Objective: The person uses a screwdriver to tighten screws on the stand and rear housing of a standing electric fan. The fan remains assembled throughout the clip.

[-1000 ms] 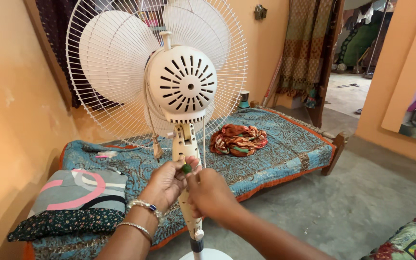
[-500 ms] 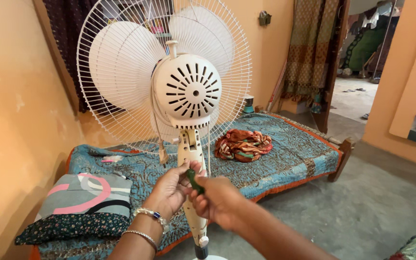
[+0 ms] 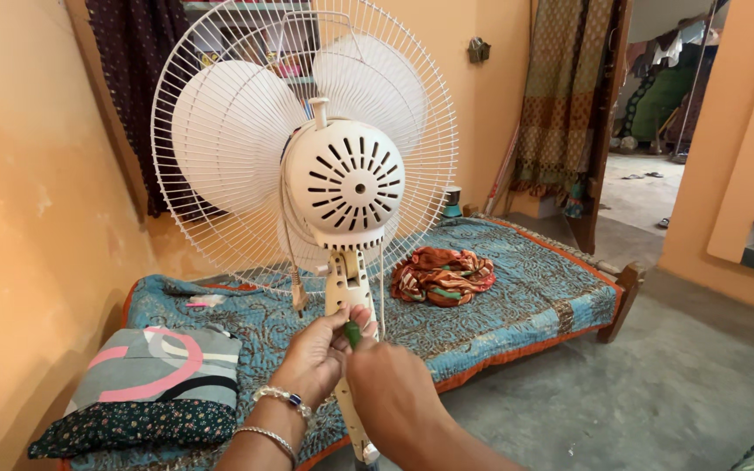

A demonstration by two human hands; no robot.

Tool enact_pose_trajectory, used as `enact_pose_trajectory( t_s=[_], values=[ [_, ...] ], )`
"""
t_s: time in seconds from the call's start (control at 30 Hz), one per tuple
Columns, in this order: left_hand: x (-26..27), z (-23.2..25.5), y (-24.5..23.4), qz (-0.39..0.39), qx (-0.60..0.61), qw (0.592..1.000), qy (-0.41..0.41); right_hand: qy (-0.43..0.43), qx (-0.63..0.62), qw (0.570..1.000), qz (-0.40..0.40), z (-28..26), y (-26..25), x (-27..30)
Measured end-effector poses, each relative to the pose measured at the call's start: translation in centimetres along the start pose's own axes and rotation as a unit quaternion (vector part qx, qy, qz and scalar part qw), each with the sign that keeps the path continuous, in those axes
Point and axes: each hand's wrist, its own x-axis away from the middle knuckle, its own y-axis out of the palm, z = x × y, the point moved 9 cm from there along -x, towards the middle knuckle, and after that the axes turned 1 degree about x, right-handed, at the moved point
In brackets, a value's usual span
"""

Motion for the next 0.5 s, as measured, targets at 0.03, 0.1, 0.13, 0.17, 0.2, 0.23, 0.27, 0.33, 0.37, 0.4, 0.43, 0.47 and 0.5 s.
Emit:
enact_pose_trajectory(
  t_s=[0.03,0.1,0.13,0.17,0.2,0.23,0.27,0.33,0.37,0.4,0.43,0.47,0.5],
  values=[
    [0.2,0.0,-0.1,0.000,0.009,1.000,0.000,0.078,-0.149,0.985,-0.027,1.5,1.0,-0.1],
    [0.4,0.2,0.1,-0.017,0.001,1.000,0.004,0.223,-0.430,0.871,-0.081,3.6,4.0,0.2],
    [0.4,0.2,0.4,-0.034,-0.016,0.999,0.006,0.271,-0.559,0.775,-0.116,3.6,5.8,0.4],
    [0.5,0.2,0.5,-0.051,-0.033,0.998,0.007,0.312,-0.672,0.655,-0.148,3.3,7.2,0.3],
    [0.5,0.3,0.4,-0.052,-0.037,0.998,0.005,0.344,-0.764,0.517,-0.174,2.6,8.3,0.5],
    [0.5,0.4,0.2,-0.054,-0.041,0.998,0.003,0.351,-0.775,0.489,-0.191,2.4,8.9,0.8],
    [0.4,0.5,0.2,-0.056,-0.045,0.997,0.002,0.356,-0.785,0.461,-0.208,2.3,9.3,1.1],
    [0.6,0.5,0.0,-0.059,-0.053,0.997,-0.010,0.354,-0.794,0.441,-0.225,2.2,9.8,1.5],
    [0.7,0.5,-0.1,-0.060,-0.057,0.996,-0.016,0.346,-0.792,0.449,-0.225,2.4,9.8,1.6],
    [0.8,0.5,-0.2,-0.061,-0.069,0.996,-0.016,0.338,-0.792,0.456,-0.224,2.7,9.7,1.7],
    [1.0,0.5,-0.2,-0.062,-0.081,0.995,-0.015,0.328,-0.823,0.392,-0.247,2.1,9.5,1.8],
    [1.0,0.5,-0.2,-0.064,-0.092,0.994,-0.014,0.315,-0.850,0.326,-0.268,1.6,8.8,1.8],
    [1.1,0.5,0.0,-0.078,-0.110,0.991,-0.019,0.300,-0.872,0.259,-0.287,1.0,8.1,1.8]
  ],
)
